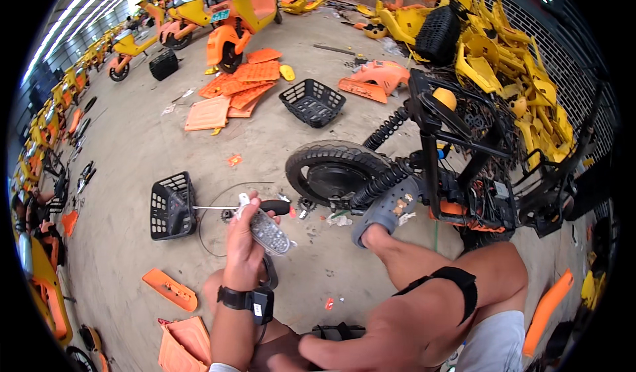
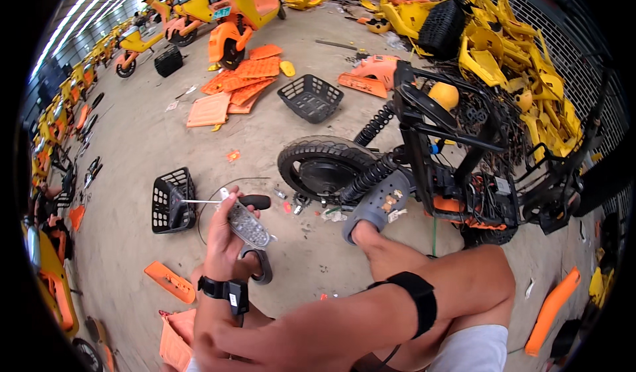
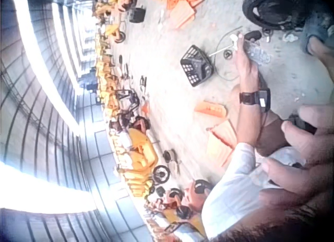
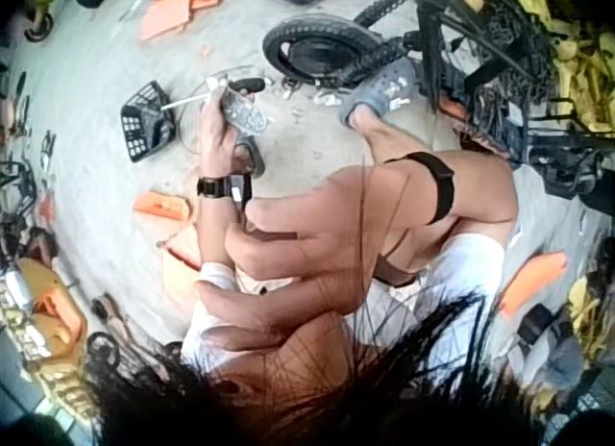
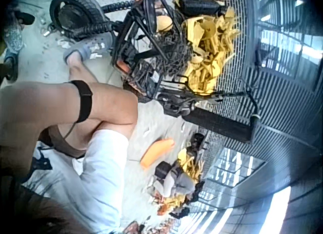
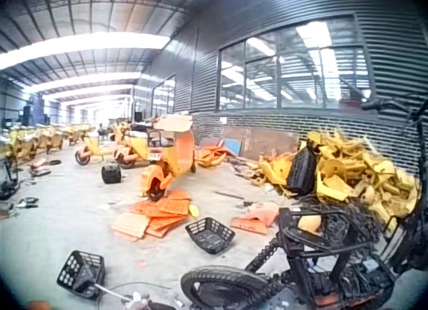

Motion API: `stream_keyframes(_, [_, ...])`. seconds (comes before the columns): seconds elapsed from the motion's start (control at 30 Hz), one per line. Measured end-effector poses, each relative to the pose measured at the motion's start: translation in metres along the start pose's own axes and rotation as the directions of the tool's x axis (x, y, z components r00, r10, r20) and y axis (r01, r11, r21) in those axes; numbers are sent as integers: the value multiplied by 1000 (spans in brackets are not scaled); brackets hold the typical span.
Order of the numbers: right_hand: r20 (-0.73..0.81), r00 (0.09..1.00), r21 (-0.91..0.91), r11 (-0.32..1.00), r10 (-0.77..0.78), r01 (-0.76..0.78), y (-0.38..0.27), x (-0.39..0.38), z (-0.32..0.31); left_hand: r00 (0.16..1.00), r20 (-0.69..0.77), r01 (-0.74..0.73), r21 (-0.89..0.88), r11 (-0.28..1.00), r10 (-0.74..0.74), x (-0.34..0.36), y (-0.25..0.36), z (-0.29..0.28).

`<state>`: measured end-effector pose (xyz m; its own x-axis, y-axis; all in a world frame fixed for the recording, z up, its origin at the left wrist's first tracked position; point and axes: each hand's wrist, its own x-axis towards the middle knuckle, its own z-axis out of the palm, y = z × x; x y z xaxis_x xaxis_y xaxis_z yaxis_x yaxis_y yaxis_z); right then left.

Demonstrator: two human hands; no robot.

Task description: The person disassembles a light component using a screwdriver, removing screws and separating the internal parts while sitting in a workspace containing various moped frames and components.

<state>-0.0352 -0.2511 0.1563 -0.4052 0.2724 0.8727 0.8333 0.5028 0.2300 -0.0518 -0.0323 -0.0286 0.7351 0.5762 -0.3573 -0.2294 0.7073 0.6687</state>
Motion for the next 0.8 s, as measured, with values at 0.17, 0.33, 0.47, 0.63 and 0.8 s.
stream_keyframes(0.17, [487,827,53,954,-281,294,27,15,-58,1000,1,14,19,1000,-14,1,-1,1])
stream_keyframes(0.33, [500,866,156,983,5,-95,6,6,-55,1000,-28,14,4,1000,-14,-5,3,1])
stream_keyframes(0.47, [293,947,163,983,-130,84,18,3,-18,998,-39,45,-14,999,-45,0,7,-3])
stream_keyframes(0.63, [549,833,128,992,-63,-9,30,32,-27,999,-37,24,-68,997,-27,2,8,-15])
stream_keyframes(0.8, [330,941,-35,997,73,-65,-10,11,-19,993,-37,111,-93,989,-115,-5,7,-13])
